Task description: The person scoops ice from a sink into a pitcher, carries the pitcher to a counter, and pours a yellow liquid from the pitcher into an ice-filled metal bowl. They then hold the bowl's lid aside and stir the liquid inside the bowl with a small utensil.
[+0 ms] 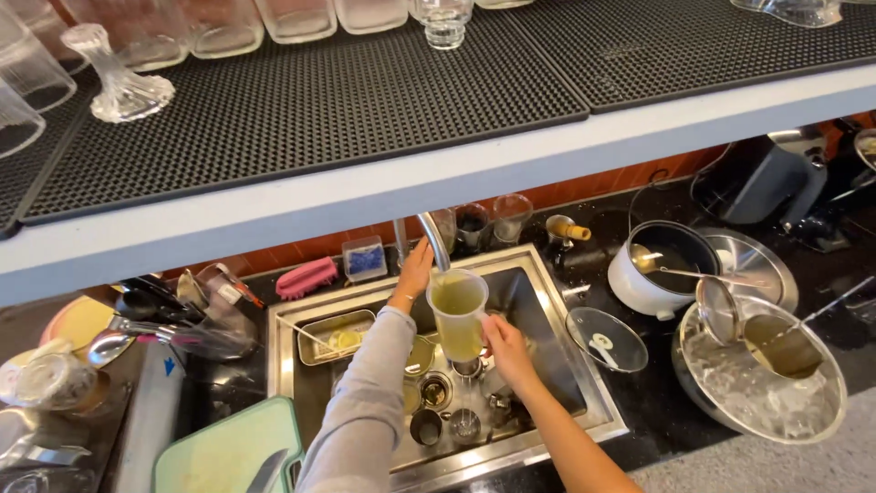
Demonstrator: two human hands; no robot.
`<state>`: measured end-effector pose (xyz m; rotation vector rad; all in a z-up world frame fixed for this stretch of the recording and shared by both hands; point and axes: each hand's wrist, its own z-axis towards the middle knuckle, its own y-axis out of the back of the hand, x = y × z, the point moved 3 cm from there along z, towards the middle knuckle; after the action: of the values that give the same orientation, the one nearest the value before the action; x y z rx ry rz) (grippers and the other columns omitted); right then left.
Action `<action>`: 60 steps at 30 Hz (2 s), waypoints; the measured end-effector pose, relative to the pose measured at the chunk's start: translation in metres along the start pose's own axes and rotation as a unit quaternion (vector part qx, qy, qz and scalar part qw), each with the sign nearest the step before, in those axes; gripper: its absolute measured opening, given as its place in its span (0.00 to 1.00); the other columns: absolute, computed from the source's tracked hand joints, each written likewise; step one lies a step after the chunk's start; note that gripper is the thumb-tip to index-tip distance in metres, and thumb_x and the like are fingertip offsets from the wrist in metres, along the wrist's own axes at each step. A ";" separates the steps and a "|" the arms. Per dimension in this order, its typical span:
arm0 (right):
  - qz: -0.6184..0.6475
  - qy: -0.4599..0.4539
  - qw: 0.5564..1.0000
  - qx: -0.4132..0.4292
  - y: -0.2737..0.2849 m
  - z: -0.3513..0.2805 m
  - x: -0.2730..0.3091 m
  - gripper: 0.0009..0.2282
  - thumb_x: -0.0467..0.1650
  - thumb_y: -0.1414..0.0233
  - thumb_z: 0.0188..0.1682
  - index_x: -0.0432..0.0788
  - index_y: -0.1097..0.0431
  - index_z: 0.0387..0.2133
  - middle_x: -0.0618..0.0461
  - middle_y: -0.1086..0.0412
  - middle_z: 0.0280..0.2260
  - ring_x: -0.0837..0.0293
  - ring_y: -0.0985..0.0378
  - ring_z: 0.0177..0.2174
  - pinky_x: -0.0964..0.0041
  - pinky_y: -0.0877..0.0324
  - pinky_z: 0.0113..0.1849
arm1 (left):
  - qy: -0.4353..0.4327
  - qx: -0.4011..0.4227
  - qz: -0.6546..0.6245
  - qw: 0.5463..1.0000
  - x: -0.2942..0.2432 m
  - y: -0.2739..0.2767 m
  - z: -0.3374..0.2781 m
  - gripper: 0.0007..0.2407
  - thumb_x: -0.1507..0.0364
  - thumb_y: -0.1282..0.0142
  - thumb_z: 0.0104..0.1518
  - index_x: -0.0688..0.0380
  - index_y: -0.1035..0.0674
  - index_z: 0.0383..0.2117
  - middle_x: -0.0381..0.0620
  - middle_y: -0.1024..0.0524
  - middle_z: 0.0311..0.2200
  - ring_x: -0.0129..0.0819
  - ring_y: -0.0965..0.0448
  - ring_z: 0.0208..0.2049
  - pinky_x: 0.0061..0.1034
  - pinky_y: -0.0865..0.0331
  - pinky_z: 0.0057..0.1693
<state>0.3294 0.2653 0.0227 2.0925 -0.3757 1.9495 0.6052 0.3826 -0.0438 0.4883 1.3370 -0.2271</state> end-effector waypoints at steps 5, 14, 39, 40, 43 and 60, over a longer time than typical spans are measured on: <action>0.005 0.019 1.000 0.003 0.007 0.006 -0.020 0.15 0.41 0.53 0.57 0.42 0.31 0.28 0.59 0.37 0.22 0.67 0.35 0.22 0.71 0.36 0.27 | -0.088 -0.015 0.197 0.976 0.011 0.007 -0.049 0.18 0.66 0.55 0.68 0.50 0.29 0.64 0.54 0.26 0.59 0.50 0.27 0.58 0.37 0.34 0.64; -0.005 0.008 1.000 0.024 -0.001 -0.001 -0.026 0.17 0.42 0.54 0.58 0.41 0.31 0.29 0.60 0.35 0.25 0.68 0.32 0.24 0.71 0.32 0.27 | -0.021 0.100 0.332 0.938 -0.014 0.015 -0.062 0.25 0.71 0.54 0.63 0.40 0.39 0.69 0.46 0.30 0.61 0.52 0.29 0.56 0.44 0.33 0.58; -0.079 -0.116 0.990 -0.031 -0.014 -0.002 -0.003 0.18 0.44 0.49 0.50 0.43 0.22 0.38 0.61 0.24 0.25 0.66 0.28 0.20 0.68 0.31 0.26 | 0.001 0.127 0.436 0.891 -0.032 0.011 -0.063 0.33 0.66 0.45 0.57 0.34 0.45 0.71 0.29 0.47 0.73 0.46 0.31 0.59 0.59 0.43 0.62; -0.097 -0.109 0.989 -0.021 -0.013 -0.002 -0.005 0.18 0.43 0.49 0.51 0.41 0.21 0.35 0.61 0.26 0.23 0.66 0.27 0.19 0.68 0.32 0.26 | 0.012 0.137 0.428 0.893 -0.035 0.012 -0.063 0.34 0.61 0.44 0.56 0.34 0.45 0.71 0.28 0.48 0.72 0.47 0.32 0.59 0.60 0.45 0.62; -0.067 -0.084 0.994 -0.017 -0.006 0.007 -0.032 0.18 0.43 0.48 0.53 0.39 0.21 0.31 0.61 0.33 0.20 0.67 0.32 0.19 0.68 0.34 0.24 | 0.018 0.143 0.414 0.899 -0.019 0.013 -0.064 0.34 0.56 0.44 0.56 0.33 0.46 0.71 0.28 0.48 0.73 0.50 0.34 0.61 0.63 0.49 0.63; -0.185 -0.017 0.982 -0.045 0.002 0.007 -0.027 0.18 0.42 0.51 0.53 0.45 0.25 0.21 0.60 0.35 0.12 0.64 0.36 0.15 0.66 0.39 0.20 | 0.026 0.143 0.408 0.902 -0.007 0.007 -0.065 0.37 0.66 0.42 0.56 0.34 0.48 0.73 0.29 0.51 0.75 0.52 0.39 0.67 0.65 0.52 0.66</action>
<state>0.3329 0.2611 -0.0043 1.9733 -0.0688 1.6514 0.5497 0.4176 -0.0451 1.2634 1.0484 0.2954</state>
